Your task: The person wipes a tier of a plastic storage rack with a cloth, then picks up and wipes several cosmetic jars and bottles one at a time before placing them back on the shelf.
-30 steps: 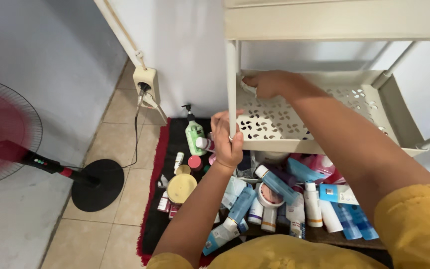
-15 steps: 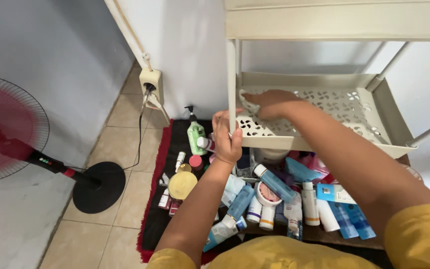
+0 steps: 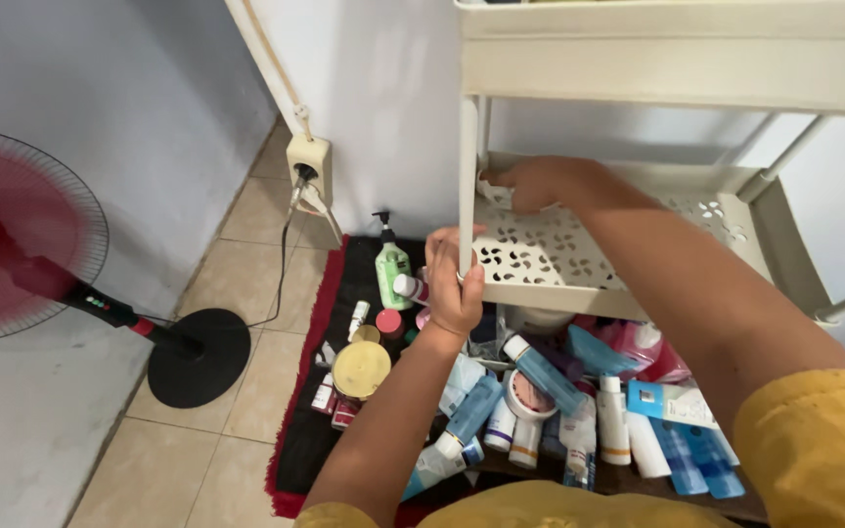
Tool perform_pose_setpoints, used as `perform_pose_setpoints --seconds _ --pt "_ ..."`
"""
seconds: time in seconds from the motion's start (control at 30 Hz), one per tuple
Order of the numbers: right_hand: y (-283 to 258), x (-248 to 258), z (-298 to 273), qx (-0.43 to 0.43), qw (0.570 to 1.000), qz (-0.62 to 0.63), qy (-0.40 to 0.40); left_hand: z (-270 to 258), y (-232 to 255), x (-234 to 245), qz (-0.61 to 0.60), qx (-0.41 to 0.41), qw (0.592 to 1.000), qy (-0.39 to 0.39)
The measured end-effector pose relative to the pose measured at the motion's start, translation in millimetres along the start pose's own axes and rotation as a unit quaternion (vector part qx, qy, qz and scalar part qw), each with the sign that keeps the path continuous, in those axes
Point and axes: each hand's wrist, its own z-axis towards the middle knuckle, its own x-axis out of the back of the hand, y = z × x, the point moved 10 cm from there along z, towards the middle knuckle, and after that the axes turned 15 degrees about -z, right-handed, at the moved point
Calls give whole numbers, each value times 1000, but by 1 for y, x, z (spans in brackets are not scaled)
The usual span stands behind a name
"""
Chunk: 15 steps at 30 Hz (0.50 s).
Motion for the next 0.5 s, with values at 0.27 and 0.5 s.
perform_pose_setpoints --seconds 0.27,0.5 --pt "-9 6 -16 19 998 63 6 -5 -8 0 -15 9 1000 7" --pt "-69 -36 -79 158 979 118 -44 -20 -20 4 -35 -23 998 55"
